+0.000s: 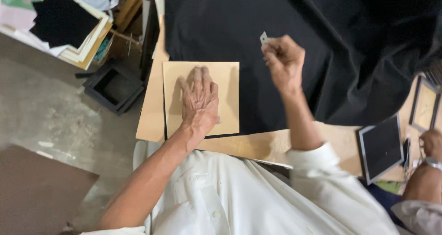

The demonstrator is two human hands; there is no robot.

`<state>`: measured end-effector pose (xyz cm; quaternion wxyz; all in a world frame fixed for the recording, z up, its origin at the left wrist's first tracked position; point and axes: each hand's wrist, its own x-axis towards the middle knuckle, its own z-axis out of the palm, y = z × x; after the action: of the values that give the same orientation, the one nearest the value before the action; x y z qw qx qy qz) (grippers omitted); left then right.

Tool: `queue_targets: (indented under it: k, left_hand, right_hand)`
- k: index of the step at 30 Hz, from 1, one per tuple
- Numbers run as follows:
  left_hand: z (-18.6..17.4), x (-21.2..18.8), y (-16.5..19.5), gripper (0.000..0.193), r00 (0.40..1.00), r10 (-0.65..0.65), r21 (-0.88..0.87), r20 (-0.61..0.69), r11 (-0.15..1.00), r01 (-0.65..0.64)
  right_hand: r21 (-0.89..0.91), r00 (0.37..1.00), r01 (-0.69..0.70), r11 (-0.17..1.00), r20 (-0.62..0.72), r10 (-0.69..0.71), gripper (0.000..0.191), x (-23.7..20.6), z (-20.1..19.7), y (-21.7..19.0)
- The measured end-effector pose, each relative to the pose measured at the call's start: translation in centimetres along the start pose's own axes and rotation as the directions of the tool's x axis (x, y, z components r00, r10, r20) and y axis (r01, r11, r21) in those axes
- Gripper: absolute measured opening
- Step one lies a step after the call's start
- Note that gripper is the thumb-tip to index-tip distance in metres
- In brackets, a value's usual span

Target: The person places a rectangular cardboard template on a black fabric sheet, then uses a utility knife to cut the fabric along the template edges. The person repeats this process multiple times, producing several identical fabric pieces.

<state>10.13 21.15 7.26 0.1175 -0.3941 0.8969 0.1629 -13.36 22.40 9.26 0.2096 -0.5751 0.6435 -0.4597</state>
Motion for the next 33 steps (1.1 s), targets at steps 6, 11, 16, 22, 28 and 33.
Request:
queue_targets:
  k: [6, 11, 16, 22, 28, 33]
  left_hand:
    - [-0.1, 0.7, 0.5, 0.127, 0.987, 0.158, 0.002, -0.004, 0.987, -0.158]
    - [-1.4, 1.4, 0.9, 0.143, 0.970, 0.158, 0.031, 0.186, 0.986, -0.167]
    - [-1.2, 1.3, 0.8, 0.145, 0.978, 0.168, 0.071, 0.121, 0.981, -0.178]
    - [-0.5, 1.8, 0.5, 0.146, 0.978, 0.173, 0.093, 0.114, 0.979, -0.184]
    - [-0.4, 1.8, 0.3, 0.141, 0.980, 0.172, 0.105, 0.101, 0.977, -0.183]
    - [0.5, 1.9, 0.6, 0.138, 0.982, 0.173, 0.112, 0.077, 0.977, -0.181]
  right_hand:
    - [0.026, 0.922, -0.244, 0.969, -0.302, 0.241, 0.011, -5.1, 6.3, 1.4]
    - [-0.257, 0.951, -0.153, 0.954, -0.300, 0.072, 0.013, -5.1, 7.5, 2.8]
    - [-0.289, 0.947, -0.214, 0.933, -0.296, 0.126, 0.014, -4.9, 7.9, 2.9]
    - [-0.349, 0.953, -0.238, 0.906, -0.266, 0.147, 0.012, -4.6, 8.2, 3.5]
    - [-0.424, 0.988, -0.132, 0.896, -0.135, 0.081, 0.006, -3.1, 7.5, 3.9]
    - [-0.372, 0.980, -0.199, 0.907, -0.103, 0.173, 0.005, -3.5, 7.3, 3.9]
